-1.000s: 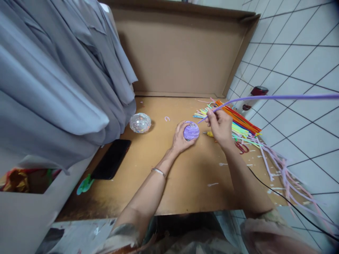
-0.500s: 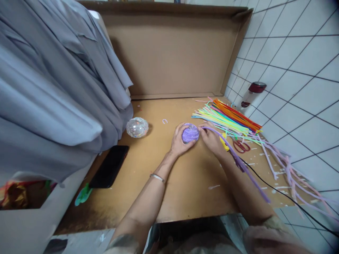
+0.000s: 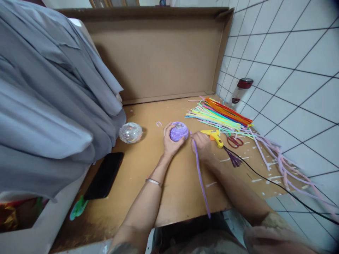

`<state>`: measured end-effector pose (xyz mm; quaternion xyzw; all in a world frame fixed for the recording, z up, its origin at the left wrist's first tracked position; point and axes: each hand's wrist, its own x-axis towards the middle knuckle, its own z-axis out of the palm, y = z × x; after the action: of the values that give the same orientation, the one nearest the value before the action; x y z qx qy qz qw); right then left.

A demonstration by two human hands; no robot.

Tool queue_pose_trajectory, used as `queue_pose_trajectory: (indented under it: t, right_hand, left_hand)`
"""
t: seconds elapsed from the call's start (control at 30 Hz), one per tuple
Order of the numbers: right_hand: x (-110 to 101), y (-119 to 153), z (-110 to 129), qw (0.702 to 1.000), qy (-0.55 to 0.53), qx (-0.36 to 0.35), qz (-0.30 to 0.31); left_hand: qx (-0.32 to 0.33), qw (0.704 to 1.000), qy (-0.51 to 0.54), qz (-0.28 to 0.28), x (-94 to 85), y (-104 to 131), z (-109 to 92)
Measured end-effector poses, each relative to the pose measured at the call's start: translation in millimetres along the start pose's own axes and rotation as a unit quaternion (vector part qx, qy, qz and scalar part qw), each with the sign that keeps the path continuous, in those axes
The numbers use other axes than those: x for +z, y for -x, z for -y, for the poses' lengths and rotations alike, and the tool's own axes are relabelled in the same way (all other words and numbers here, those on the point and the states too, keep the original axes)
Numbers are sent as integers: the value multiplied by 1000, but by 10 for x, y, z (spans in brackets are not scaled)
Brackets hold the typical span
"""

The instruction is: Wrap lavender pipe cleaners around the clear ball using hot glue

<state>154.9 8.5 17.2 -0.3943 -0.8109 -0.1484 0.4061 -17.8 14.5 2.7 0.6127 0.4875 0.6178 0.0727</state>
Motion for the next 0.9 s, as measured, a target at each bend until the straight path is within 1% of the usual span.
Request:
queue_pose_trajectory:
  t: [0.07, 0.17, 0.23, 0.27, 0.3, 0.33, 0.4, 0.47, 0.53, 0.67, 0.8, 0.87, 0.9]
  right_hand:
    - [24, 35, 42, 997, 32, -26, 65]
    - [7, 24, 91, 982, 34, -60, 174]
    - [-42, -26, 76, 974, 37, -47, 220]
    - [-77, -60, 51, 971, 52, -18, 231]
    - [-117, -95, 16, 969, 81, 29, 234]
    - [-159, -128, -27, 961, 119, 90, 231]
    - [-238, -177, -119, 930, 197, 209, 231]
    - [-297, -192, -200, 897, 235, 284, 244]
    - [-328, -183, -258, 879, 240, 323, 258]
    - [-340, -167, -338, 855, 235, 370, 278]
    - [-351, -189, -434, 826, 185, 435, 306]
    - [-357, -203, -470, 824, 146, 464, 290]
    - [-357, -213, -479, 829, 132, 473, 269]
  left_hand:
    - [-7, 999, -4, -33, -13, -11, 12]
    - [-27, 997, -7, -66, -26, -22, 39]
    - [-37, 997, -5, -75, -29, -24, 55]
    - [-40, 996, -4, -74, -27, -23, 60]
    - [-41, 997, -5, -71, -24, -21, 62]
    - [-40, 997, -7, -66, -20, -19, 61]
    - [-34, 998, -10, -49, -7, -13, 53]
    - [-23, 999, -10, -30, 5, -7, 41]
    - [-8, 1000, -11, -12, 12, -1, 31]
    - [18, 999, -20, 19, 6, 11, 30]
    - [24, 999, -29, 33, 2, 18, 45]
    - [25, 999, -26, 31, 7, 19, 50]
    - [25, 999, -23, 31, 10, 19, 50]
